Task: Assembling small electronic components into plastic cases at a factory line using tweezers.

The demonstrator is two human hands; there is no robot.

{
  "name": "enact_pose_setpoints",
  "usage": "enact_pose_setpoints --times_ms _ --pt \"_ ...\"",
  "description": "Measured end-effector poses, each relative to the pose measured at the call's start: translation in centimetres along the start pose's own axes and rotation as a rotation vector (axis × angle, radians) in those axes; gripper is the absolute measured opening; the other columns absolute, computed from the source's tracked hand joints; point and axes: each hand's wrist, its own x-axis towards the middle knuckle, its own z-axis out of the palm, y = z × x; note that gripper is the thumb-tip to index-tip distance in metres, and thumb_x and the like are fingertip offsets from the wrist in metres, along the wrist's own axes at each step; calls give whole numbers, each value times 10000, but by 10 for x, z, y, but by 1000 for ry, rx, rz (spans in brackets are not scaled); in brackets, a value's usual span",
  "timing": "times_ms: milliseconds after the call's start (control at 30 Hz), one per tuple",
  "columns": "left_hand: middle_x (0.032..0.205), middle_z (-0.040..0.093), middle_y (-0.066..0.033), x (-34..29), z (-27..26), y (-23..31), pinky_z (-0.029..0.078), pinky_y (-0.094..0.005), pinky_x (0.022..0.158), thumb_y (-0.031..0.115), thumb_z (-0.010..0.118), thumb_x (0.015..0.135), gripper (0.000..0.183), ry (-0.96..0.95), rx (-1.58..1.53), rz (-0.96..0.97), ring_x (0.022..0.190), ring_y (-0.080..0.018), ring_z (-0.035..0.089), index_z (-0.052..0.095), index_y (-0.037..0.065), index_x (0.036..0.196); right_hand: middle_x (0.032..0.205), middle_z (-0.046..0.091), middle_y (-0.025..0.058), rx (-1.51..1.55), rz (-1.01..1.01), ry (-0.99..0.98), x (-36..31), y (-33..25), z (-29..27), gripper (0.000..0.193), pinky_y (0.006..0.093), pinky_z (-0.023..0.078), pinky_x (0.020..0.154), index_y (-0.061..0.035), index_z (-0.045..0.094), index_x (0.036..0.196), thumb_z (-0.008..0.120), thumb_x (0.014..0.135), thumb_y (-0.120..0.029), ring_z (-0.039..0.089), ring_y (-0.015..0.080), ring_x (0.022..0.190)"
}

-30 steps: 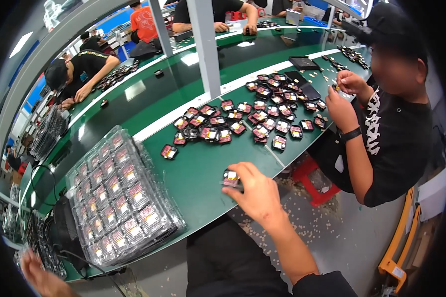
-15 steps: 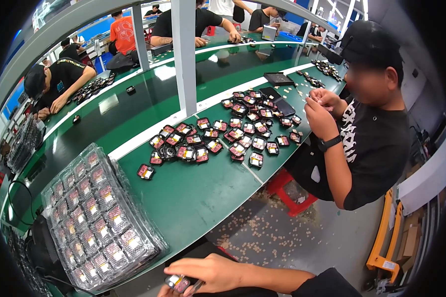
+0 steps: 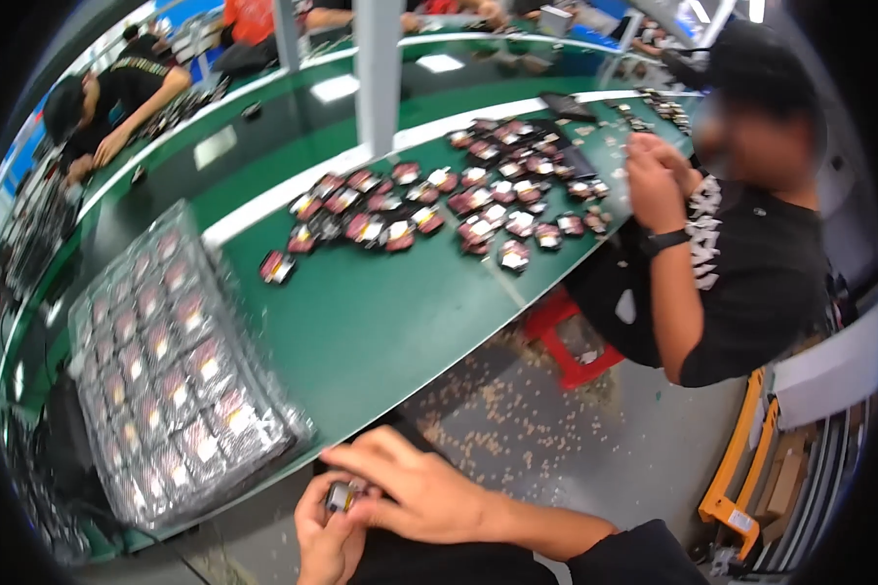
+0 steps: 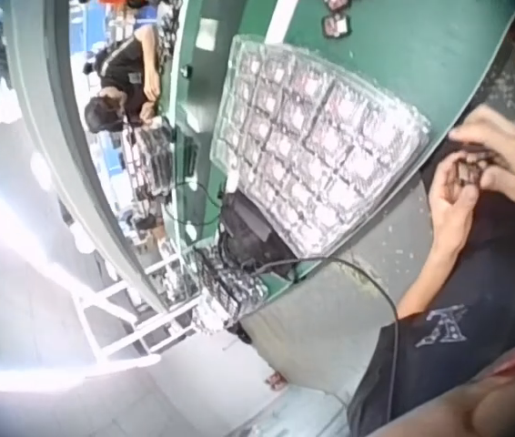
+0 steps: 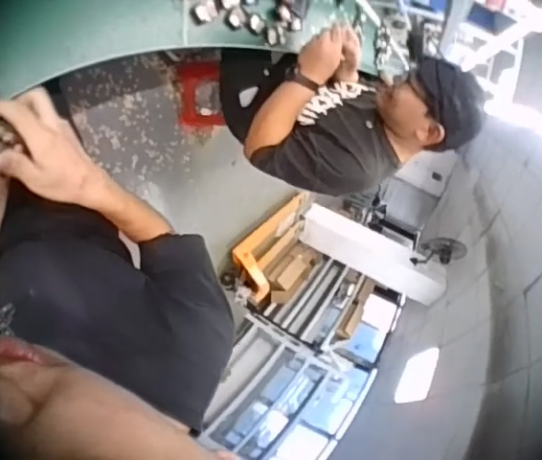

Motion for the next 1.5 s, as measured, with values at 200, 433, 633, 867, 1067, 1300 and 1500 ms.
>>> enact_pose_setpoints --times_ms 200,433,633,867,1067,1300,1500 --pt "1295 613 -164 10 9 6 581 -452 1000 141 852 871 564 172 2 142 1174 -291 666 520 13 1309 962 656 98 -210 -79 232 -1 9 5 339 332 558 631 -42 718 1216 778 883 -74 684 233 769" --pt "1322 596 -169 6 11 9 579 -458 1007 119 853 864 566 182 3 155 1171 -280 661 517 24 1310 875 671 17 -634 -445 372 -2 33 11 330 274 478 518 -68 773 1063 839 740 -77 611 148 620" --pt "1382 567 -211 3 5 2 546 -355 1021 2 843 845 593 188 -60 118 1223 -260 621 521 -1 1343 843 658 -11 -746 -461 340 0 37 12 344 265 432 492 -77 783 1060 818 719 -95 537 127 568" --pt "1395 560 -214 4 1 1 531 -381 1041 8 852 837 610 183 -1 117 1249 -275 609 525 -8 1352 840 663 -13 -734 -456 371 2 36 11 332 270 424 484 -75 785 1047 813 715 -75 539 128 558" --pt "1415 546 -216 7 -1 2 530 -388 1040 12 852 838 582 161 73 121 1266 -280 601 547 -6 1333 823 661 -15 -707 -430 371 -2 44 16 318 272 424 481 -74 786 1030 814 713 -68 541 127 547" --pt "1425 538 -205 3 -6 -2 540 -375 1012 4 844 843 579 166 51 92 1224 -250 608 544 3 1338 822 662 -16 -714 -433 376 1 42 19 320 273 422 480 -74 784 1021 816 703 -62 540 127 543" --pt "1435 532 -204 4 -3 -3 527 -381 1043 6 845 843 581 179 22 100 1261 -251 593 541 1 1338 829 677 -4 -680 -407 377 -2 43 21 308 283 439 483 -71 781 1003 819 698 -55 572 141 556"
